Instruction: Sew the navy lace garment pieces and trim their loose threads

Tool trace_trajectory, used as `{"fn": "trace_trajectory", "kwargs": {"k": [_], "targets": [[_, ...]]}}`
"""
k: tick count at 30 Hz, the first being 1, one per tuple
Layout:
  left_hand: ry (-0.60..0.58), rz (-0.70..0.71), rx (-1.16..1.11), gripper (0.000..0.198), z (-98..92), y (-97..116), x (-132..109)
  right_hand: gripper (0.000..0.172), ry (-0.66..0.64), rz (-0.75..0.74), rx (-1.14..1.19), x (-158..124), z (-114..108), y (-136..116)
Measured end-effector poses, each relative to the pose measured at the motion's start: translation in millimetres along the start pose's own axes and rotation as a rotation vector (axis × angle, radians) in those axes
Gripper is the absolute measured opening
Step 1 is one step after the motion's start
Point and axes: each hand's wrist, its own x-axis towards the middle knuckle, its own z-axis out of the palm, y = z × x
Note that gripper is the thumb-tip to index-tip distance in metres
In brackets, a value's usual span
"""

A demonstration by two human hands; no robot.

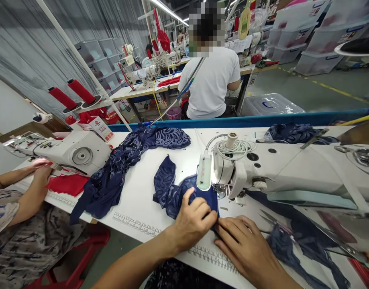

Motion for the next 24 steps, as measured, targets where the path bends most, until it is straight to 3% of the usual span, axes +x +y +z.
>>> {"fn": "trace_trajectory", "kwargs": {"k": [13, 18, 24], "targets": [[-0.052, 0.08, -0.008, 0.023, -2.6, 10, 1, 0.02, 0.088, 0.024, 0.055, -9, 7, -1], [-0.068, 0.022, -0.049, 0.032, 4.9, 9, -9, 0.026, 0.065, 0.046, 0.049, -13, 10, -1], [-0.127, -0.039, -0.061, 0.036, 12.0, 2, 1, 0.03, -0.019, 0.056, -0.013, -5, 4, 7]]}}
